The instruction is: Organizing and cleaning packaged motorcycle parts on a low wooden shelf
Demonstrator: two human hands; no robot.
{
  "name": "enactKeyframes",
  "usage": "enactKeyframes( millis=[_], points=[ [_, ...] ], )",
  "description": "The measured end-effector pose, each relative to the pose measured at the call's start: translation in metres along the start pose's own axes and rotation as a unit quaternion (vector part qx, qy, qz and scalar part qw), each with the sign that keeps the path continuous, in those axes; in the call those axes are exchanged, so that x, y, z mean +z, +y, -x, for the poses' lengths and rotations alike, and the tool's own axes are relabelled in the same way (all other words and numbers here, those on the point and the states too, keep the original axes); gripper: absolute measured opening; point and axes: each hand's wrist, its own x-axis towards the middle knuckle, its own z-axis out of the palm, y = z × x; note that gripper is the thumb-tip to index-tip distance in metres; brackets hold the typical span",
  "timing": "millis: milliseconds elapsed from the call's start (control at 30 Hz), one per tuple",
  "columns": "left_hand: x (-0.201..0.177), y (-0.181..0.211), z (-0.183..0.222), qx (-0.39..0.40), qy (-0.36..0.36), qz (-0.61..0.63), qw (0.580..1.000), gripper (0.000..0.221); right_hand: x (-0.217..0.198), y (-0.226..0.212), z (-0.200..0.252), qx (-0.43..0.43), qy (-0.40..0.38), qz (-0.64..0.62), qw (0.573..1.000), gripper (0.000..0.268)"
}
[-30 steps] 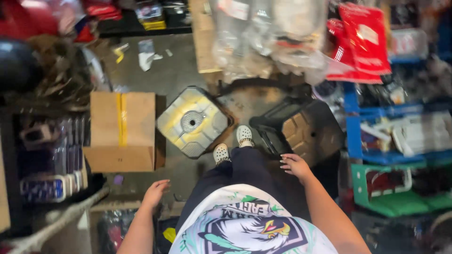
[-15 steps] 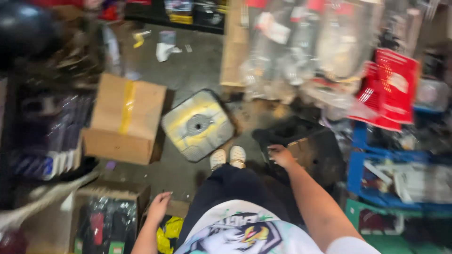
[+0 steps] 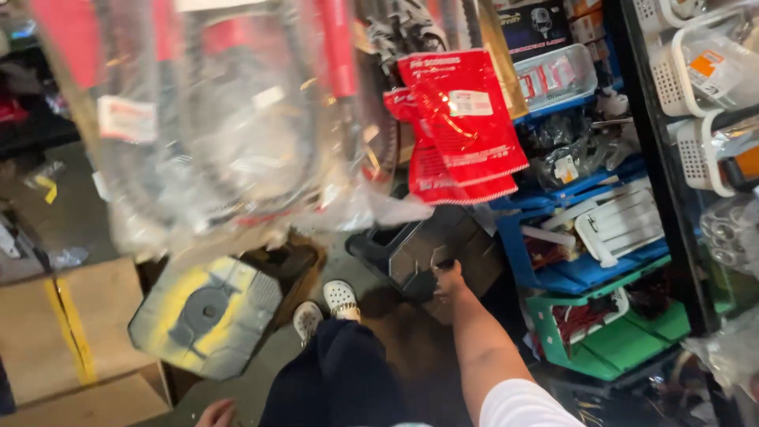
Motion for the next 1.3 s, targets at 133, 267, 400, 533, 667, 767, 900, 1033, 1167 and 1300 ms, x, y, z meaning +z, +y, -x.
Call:
enactKeyframes(
  millis=[133, 267, 400, 533, 667, 767, 900, 1033, 1167, 1300],
  points=[
    [0.039, 0.061, -0.028, 0.060, -0.082, 0.014, 0.995, 0.033, 0.000, -0.044, 0.048, 0.040, -0.070, 0.082, 0.993, 0.085],
    [0.055, 0.131, -0.024, -0.036, -0.096, -0.064, 0.993, 0.036, 0.009, -0.045, 0.047, 0.053, -0.097, 0.046, 0.993, 0.089],
    [0.051, 0.157, -0.029, -0.094, -0.144, -0.151, 0.973, 0.037, 0.005, -0.045, 0.033, 0.047, -0.104, 0.049, 0.992, 0.094],
    [0.051, 0.259, -0.002, 0.017, -0.038, -0.119, 0.992, 0.036, 0.012, -0.025, 0.042, -0.033, -0.084, 0.064, 0.994, 0.094],
    [0.040, 0.418, 0.030, 0.134, 0.023, -0.101, 0.985, 0.033, 0.008, -0.030, 0.113, -0.072, -0.104, 0.105, 0.986, 0.080],
    [0.026, 0.464, 0.036, 0.131, 0.031, -0.151, 0.979, 0.036, -0.005, -0.043, 0.182, -0.138, -0.122, 0.023, 0.983, 0.049],
    [0.021, 0.412, 0.042, 0.140, 0.001, 0.051, 0.989, 0.035, -0.032, -0.054, 0.346, -0.203, -0.032, 0.292, 0.934, 0.050],
    [0.028, 0.376, 0.067, 0.104, -0.075, 0.083, 0.988, 0.031, -0.033, -0.049, 0.494, -0.231, 0.071, 0.367, 0.898, 0.052],
    [0.002, 0.379, 0.109, 0.141, -0.195, 0.200, 0.950, 0.031, 0.004, -0.035, 0.623, -0.221, 0.159, 0.472, 0.839, 0.056],
    [-0.078, 0.414, 0.159, 0.315, -0.179, 0.020, 0.932, 0.039, 0.052, -0.015, 0.715, -0.274, 0.194, 0.578, 0.744, 0.063]
  ],
)
